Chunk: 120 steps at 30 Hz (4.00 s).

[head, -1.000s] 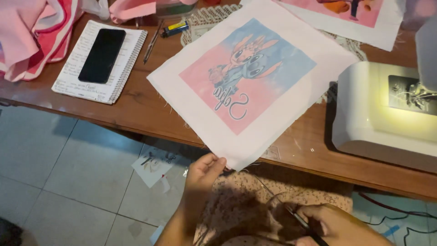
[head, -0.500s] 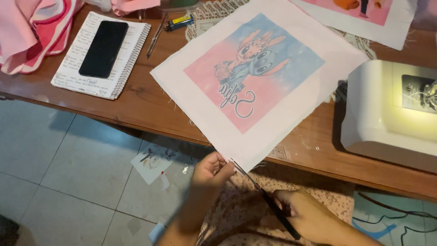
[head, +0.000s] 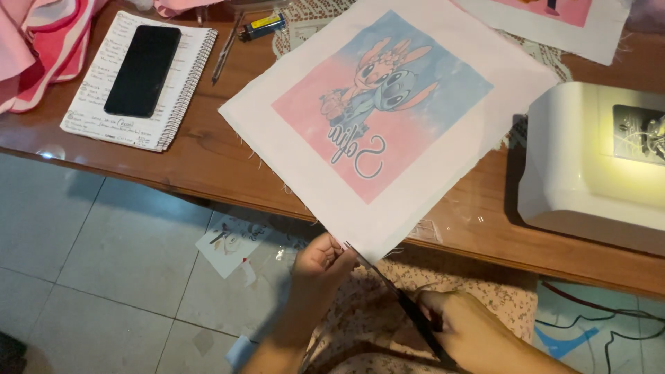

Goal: Cutting out a printed design from a piece of fabric using scissors

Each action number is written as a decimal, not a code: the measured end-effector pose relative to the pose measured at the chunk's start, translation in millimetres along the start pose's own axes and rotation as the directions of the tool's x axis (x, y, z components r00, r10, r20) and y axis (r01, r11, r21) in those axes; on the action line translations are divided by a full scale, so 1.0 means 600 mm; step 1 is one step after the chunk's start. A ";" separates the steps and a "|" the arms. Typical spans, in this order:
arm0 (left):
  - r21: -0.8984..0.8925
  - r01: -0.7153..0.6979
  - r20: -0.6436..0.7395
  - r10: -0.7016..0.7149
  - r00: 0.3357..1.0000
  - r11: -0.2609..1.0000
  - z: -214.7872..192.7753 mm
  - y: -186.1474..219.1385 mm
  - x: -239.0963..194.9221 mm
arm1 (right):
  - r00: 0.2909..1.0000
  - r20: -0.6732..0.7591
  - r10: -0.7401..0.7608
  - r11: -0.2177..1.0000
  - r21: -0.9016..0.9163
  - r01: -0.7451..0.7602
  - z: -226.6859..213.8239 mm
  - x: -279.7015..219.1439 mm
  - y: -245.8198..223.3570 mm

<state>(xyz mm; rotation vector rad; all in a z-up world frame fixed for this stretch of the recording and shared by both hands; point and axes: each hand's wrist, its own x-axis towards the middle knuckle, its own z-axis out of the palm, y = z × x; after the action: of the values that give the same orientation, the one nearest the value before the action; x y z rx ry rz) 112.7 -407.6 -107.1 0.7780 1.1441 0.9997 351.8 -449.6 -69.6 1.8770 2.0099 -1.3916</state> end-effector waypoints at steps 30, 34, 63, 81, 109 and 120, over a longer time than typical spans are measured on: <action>-0.005 -0.022 0.015 0.022 1.000 1.000 0.014 -0.006 -0.028 | 0.998 0.043 0.051 0.998 -0.048 -0.049 -0.007 0.000 0.012; 0.051 -0.146 0.107 0.140 0.984 0.988 0.010 -0.015 -0.032 | 0.995 0.032 0.089 0.988 -0.131 -0.085 -0.021 -0.003 -0.021; 0.368 0.001 0.099 -0.041 0.994 0.930 -0.003 -0.057 -0.026 | 0.976 0.151 0.156 0.984 -0.104 -0.142 -0.067 -0.016 -0.087; -0.095 -0.146 0.005 0.147 0.989 0.985 -0.006 -0.055 -0.024 | 0.979 0.063 0.194 0.972 -0.151 -0.183 -0.032 -0.011 -0.060; 0.098 -0.127 -0.050 0.133 0.990 0.987 -0.007 -0.074 -0.037 | 0.982 0.138 0.127 0.969 -0.230 -0.093 -0.072 0.008 -0.110; 0.226 -0.176 -0.061 0.194 0.979 0.958 0.000 -0.035 -0.043 | 0.997 0.056 0.053 0.957 -0.287 -0.035 -0.030 0.025 -0.054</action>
<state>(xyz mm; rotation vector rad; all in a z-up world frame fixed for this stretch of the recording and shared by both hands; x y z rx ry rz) 115.2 -439.1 -116.6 1.0447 1.2853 1.0802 330.6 -422.2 -49.7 1.7201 1.9995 -1.0653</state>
